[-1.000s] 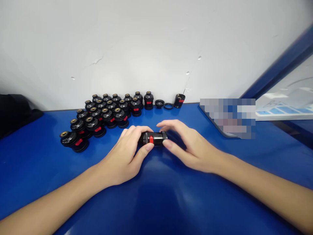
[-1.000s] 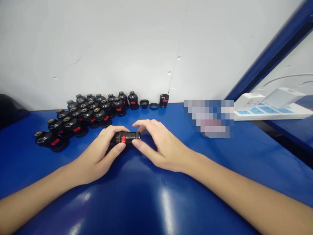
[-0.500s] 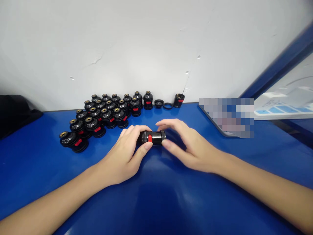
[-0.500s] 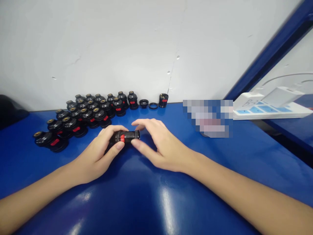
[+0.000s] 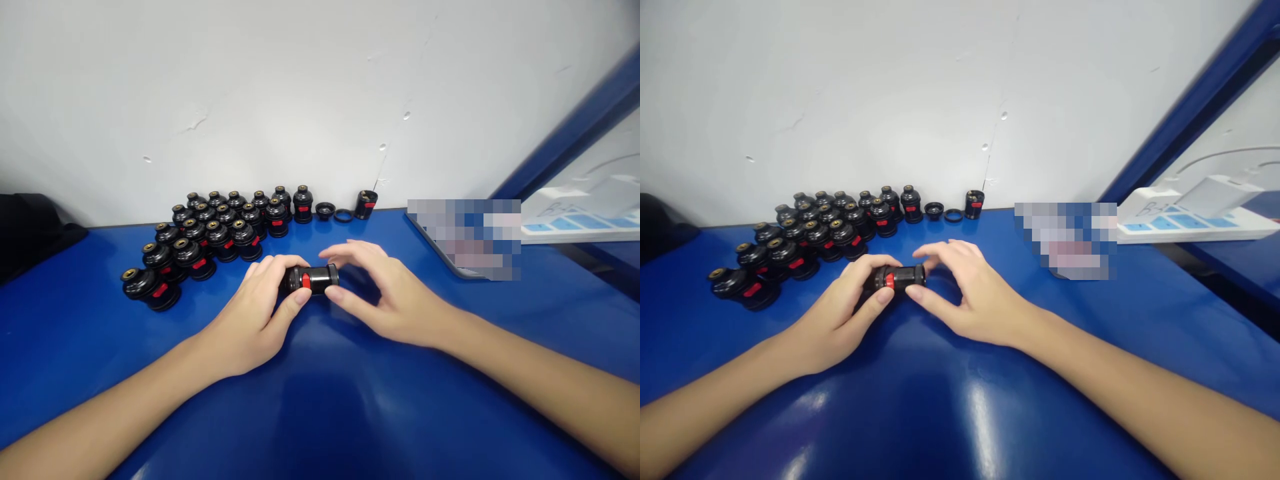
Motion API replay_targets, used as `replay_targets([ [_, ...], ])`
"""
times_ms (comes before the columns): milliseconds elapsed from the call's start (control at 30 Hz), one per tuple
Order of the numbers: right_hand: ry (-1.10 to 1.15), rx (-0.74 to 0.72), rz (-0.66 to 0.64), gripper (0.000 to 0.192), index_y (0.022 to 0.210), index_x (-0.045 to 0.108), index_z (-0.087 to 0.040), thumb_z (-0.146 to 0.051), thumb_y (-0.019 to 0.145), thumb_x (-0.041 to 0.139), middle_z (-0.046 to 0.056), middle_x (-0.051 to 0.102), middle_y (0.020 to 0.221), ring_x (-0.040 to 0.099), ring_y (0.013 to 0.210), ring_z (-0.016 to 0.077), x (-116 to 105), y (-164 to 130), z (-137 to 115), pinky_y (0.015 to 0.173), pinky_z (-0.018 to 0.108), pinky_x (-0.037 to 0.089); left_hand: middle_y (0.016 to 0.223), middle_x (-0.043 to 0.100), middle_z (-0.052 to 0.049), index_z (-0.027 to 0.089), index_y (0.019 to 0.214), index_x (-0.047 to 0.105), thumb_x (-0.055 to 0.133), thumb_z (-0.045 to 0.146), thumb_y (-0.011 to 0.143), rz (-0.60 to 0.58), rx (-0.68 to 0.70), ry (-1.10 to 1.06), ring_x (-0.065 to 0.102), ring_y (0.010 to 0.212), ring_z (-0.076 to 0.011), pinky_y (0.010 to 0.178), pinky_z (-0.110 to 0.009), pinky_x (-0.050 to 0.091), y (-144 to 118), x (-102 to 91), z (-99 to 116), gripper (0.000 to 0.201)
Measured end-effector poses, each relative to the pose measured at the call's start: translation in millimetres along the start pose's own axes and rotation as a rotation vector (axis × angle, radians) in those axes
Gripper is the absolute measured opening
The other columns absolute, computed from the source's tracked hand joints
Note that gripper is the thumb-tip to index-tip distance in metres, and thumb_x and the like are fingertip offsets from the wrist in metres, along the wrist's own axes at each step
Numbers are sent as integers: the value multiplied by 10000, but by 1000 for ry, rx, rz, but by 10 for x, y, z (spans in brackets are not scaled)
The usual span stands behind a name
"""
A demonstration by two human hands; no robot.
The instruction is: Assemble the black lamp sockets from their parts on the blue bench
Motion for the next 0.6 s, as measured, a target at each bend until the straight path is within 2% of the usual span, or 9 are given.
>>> replay_targets([
  [67,-11,-24,-11,322,1299,608,-266,-366,1013,715,87,776,1199,742,1129,300,1,8,1,1116,572,534,1258,673,-66,262,1348,540,467,411,1142,0,-5,0,614,1087,-254,961,-433,479,1,-6,3,264],
  [167,-14,-59,10,455,1351,584,-250,-398,966,776,115,753,1294,705,1240,328,-1,3,10,1123,560,530,1247,680,-66,261,1342,550,456,407,1145,4,-7,6,622,1075,-253,954,-426,485,3,-8,3,263],
  [300,-6,-20,5,300,1297,621,-242,-378,1038,686,95,776,1220,726,1184,299,-1,-8,28,1059,519,559,1258,682,-63,263,1341,554,465,407,1142,9,-14,9,622,1084,-254,961,-422,481,9,0,-2,261],
  [400,5,-48,12,438,1336,614,-228,-403,972,781,106,762,1263,718,1182,302,-2,-2,24,1113,538,530,1259,675,-54,269,1342,551,458,409,1145,-5,-28,-3,612,1091,-253,964,-425,474,12,5,-8,258],
  [533,-8,-27,-25,279,1283,653,-247,-385,1043,685,90,786,1178,726,1154,300,-5,13,19,1071,537,555,1277,664,-52,272,1352,540,471,403,1141,-10,-34,-16,601,1107,-254,979,-435,465,11,1,-9,258],
  [600,-10,-51,1,350,1327,623,-254,-365,1011,725,101,774,1244,718,1195,310,-9,17,12,1080,541,552,1271,664,-51,273,1354,538,466,400,1143,-8,-37,-21,599,1106,-255,979,-437,464,9,-3,-6,257],
])
Point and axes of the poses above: each hand's wrist, its own y-axis towards the middle knuckle, its own x-axis out of the palm, z = x × y, the point moved 1 cm from there along y, towards the middle knuckle
